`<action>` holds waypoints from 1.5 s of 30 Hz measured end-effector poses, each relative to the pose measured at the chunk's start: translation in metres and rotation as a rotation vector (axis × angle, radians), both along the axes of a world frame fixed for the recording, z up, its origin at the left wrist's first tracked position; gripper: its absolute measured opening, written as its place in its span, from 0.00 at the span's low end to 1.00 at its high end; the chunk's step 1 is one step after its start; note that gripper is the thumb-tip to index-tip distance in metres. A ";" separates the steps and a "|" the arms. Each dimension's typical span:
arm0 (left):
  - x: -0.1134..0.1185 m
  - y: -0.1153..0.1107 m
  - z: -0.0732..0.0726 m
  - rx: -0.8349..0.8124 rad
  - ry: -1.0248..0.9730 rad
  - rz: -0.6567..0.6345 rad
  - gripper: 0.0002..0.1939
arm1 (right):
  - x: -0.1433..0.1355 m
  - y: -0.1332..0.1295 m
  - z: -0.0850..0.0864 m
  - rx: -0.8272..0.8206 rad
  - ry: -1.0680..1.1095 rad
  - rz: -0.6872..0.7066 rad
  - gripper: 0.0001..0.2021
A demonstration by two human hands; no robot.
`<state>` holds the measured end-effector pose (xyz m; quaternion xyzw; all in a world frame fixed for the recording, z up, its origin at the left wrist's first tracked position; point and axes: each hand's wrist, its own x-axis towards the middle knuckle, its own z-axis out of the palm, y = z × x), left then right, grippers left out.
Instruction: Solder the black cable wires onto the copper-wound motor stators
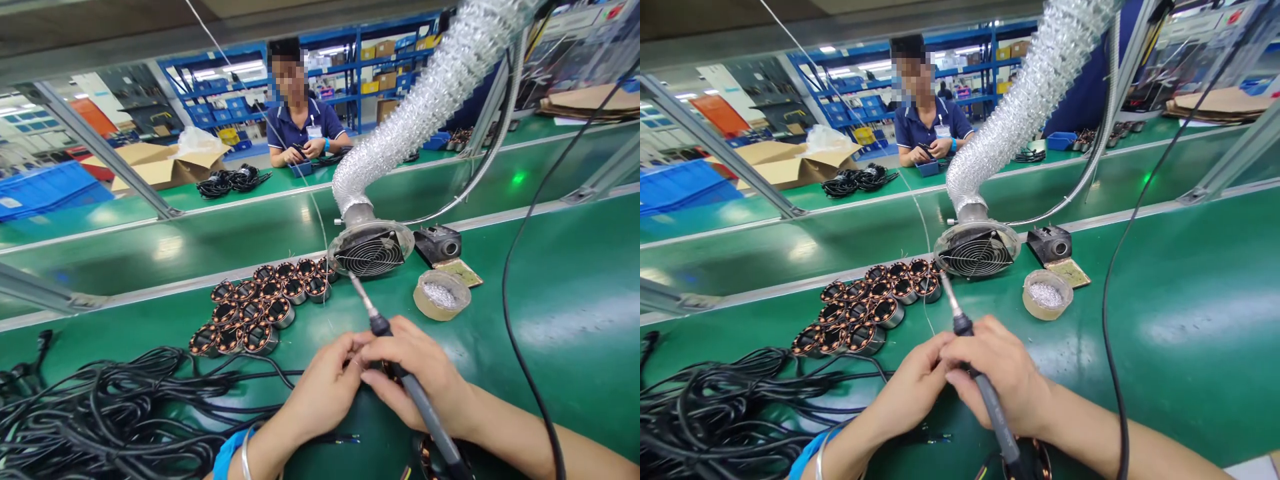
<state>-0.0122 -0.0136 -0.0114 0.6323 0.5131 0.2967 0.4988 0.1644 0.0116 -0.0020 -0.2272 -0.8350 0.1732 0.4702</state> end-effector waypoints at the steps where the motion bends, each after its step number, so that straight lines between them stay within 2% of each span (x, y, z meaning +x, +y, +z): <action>1: 0.000 -0.001 0.001 0.019 0.021 -0.013 0.11 | -0.001 0.001 0.001 0.013 -0.008 0.042 0.12; 4: 0.000 -0.003 0.007 0.048 0.109 -0.027 0.10 | -0.001 0.005 0.002 0.011 0.002 0.076 0.12; 9: -0.002 0.000 0.018 0.046 0.185 -0.049 0.11 | 0.011 0.015 0.004 -0.122 -0.026 0.044 0.11; 13: -0.004 0.000 0.017 -0.028 0.106 -0.030 0.12 | 0.018 0.021 0.001 -0.098 -0.063 0.078 0.11; 19: -0.003 0.002 0.009 -0.141 -0.105 0.017 0.16 | 0.016 0.020 -0.004 -0.018 -0.031 0.140 0.17; 23: -0.001 0.006 0.006 -0.286 -0.283 0.046 0.20 | 0.012 0.016 -0.009 0.019 0.000 0.060 0.14; 27: 0.002 0.011 0.001 -0.351 -0.376 0.132 0.18 | 0.006 0.012 -0.015 0.010 0.048 -0.008 0.14; 31: 0.004 0.014 -0.004 -0.298 -0.317 0.214 0.11 | 0.011 0.009 -0.011 -0.044 0.034 -0.067 0.15; 36: 0.005 0.016 -0.008 -0.271 -0.271 0.259 0.09 | 0.038 -0.005 0.003 -0.149 0.012 -0.136 0.23; 40: 0.005 0.017 -0.007 -0.236 -0.216 0.246 0.08 | 0.051 -0.012 0.011 -0.194 0.035 -0.173 0.17; 45: 0.005 0.016 -0.006 -0.202 -0.165 0.236 0.09 | 0.049 -0.009 0.009 -0.268 0.116 -0.259 0.09</action>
